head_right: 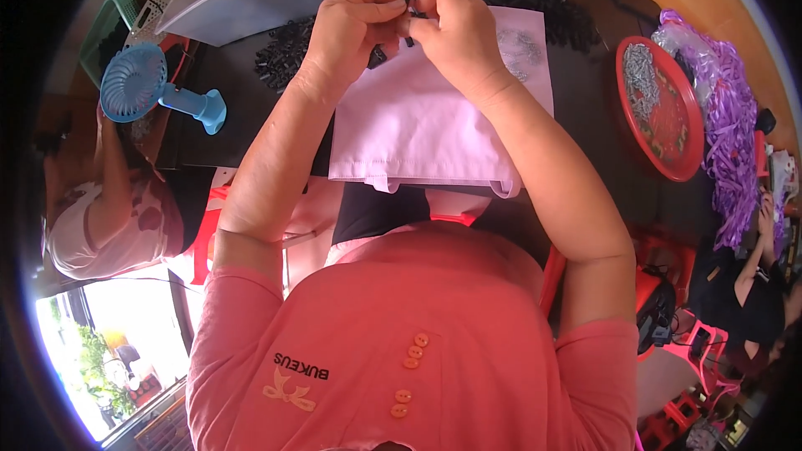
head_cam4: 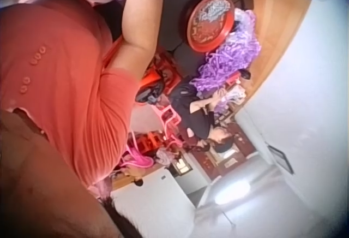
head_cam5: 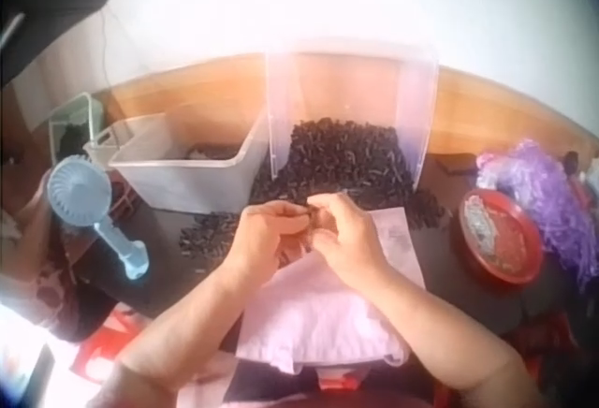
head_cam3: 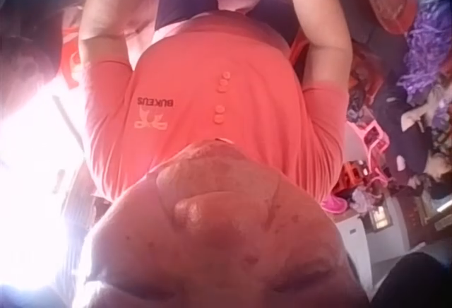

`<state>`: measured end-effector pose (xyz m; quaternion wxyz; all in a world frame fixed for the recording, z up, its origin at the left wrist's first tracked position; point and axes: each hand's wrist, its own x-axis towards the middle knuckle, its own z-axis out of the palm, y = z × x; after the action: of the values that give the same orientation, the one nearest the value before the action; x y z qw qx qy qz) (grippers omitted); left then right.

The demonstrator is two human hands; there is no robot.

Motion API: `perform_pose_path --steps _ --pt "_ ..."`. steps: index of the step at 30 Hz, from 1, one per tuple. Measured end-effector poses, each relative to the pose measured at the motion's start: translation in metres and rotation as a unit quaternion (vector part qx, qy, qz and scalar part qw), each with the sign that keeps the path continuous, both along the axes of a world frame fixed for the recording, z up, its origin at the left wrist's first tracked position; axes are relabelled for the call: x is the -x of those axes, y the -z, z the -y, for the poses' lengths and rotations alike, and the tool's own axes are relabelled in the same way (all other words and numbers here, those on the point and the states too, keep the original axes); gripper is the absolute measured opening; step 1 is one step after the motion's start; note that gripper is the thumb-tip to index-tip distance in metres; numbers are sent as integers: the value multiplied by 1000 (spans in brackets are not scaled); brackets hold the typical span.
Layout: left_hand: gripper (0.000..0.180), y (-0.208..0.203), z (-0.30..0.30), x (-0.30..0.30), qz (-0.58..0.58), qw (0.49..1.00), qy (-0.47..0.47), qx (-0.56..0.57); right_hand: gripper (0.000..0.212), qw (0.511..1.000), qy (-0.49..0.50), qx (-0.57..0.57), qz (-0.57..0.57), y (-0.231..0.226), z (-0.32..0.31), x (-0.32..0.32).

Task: The person assembles small black components by hand, inserting tiny silver beads into them.

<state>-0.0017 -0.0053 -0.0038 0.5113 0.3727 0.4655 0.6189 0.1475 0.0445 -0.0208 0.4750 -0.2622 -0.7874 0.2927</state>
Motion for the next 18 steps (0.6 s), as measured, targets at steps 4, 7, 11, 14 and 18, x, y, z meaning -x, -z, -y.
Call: perform_pose_path --steps 4,7,11,14,18 --pt "15 5 -2 1 14 998 47 24 32 973 107 -193 75 5 -1 4" --pt "16 2 1 -2 17 998 45 38 31 953 131 -258 89 8 -4 5" --pt "19 -2 2 -1 60 995 78 14 30 944 135 -288 84 3 -8 1" --pt "21 -6 4 -2 74 995 56 24 28 940 132 -307 61 -2 -11 -5" --pt "24 -10 5 -3 52 994 91 19 26 937 116 -325 61 -7 -9 -7"
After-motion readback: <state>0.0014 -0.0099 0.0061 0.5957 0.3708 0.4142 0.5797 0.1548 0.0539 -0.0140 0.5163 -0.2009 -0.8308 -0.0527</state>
